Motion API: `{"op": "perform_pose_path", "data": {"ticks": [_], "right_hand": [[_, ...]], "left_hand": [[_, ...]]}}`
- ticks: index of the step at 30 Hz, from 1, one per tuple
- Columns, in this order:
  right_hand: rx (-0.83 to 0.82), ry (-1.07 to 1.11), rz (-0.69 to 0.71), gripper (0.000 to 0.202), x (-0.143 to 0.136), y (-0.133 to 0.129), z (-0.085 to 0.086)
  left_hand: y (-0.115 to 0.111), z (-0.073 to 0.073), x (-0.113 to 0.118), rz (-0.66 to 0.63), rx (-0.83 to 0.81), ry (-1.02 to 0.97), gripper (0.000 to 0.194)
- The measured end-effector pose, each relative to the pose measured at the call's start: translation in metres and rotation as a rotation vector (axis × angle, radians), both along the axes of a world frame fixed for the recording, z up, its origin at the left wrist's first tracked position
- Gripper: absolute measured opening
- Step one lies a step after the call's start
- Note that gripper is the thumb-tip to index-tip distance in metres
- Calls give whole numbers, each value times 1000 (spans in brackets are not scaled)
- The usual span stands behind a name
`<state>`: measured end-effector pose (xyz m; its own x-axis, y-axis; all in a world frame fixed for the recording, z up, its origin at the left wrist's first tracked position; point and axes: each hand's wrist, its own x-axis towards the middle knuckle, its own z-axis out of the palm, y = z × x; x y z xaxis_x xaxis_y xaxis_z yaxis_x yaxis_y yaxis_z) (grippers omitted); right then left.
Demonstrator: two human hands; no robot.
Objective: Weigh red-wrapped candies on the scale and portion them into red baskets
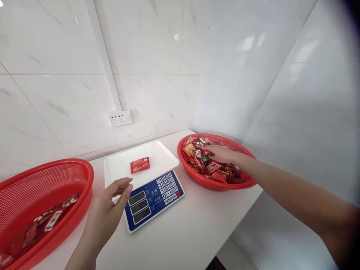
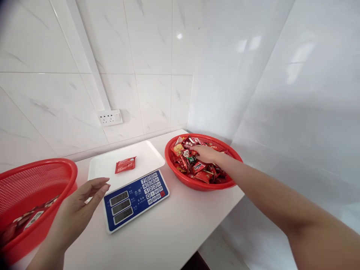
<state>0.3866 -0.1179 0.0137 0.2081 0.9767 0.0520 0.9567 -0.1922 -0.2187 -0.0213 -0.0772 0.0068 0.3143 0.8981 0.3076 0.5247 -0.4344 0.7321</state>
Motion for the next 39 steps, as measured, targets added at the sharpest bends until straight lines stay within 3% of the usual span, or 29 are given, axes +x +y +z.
{"op": "perform_pose_path", "data": {"ticks": [4, 14, 21, 25, 30, 34, 39], "right_hand": [[0, 20, -50, 29, 6, 3, -11], [138, 408, -184, 18, 37, -7, 18], [245, 751, -313, 3, 41, -16, 20], [273, 877, -354, 7, 35, -17, 21], [222, 1030, -245, 7, -4, -2, 27], [78, 1075, 15, 7, -61, 30, 30], [-88, 955, 318, 6, -137, 75, 23]], "left_hand": [[0, -1, 0, 8, 2, -7, 36], [4, -1, 0, 52, -12, 63, 42], [11, -6, -3, 61, -8, 114, 44], [9, -6, -1, 64, -15, 88, 42], [2, -1, 2, 26, -18, 25, 36], [-1, 3, 1, 46, -4, 4, 33], [-3, 8, -5, 90, 5, -11, 32]]}}
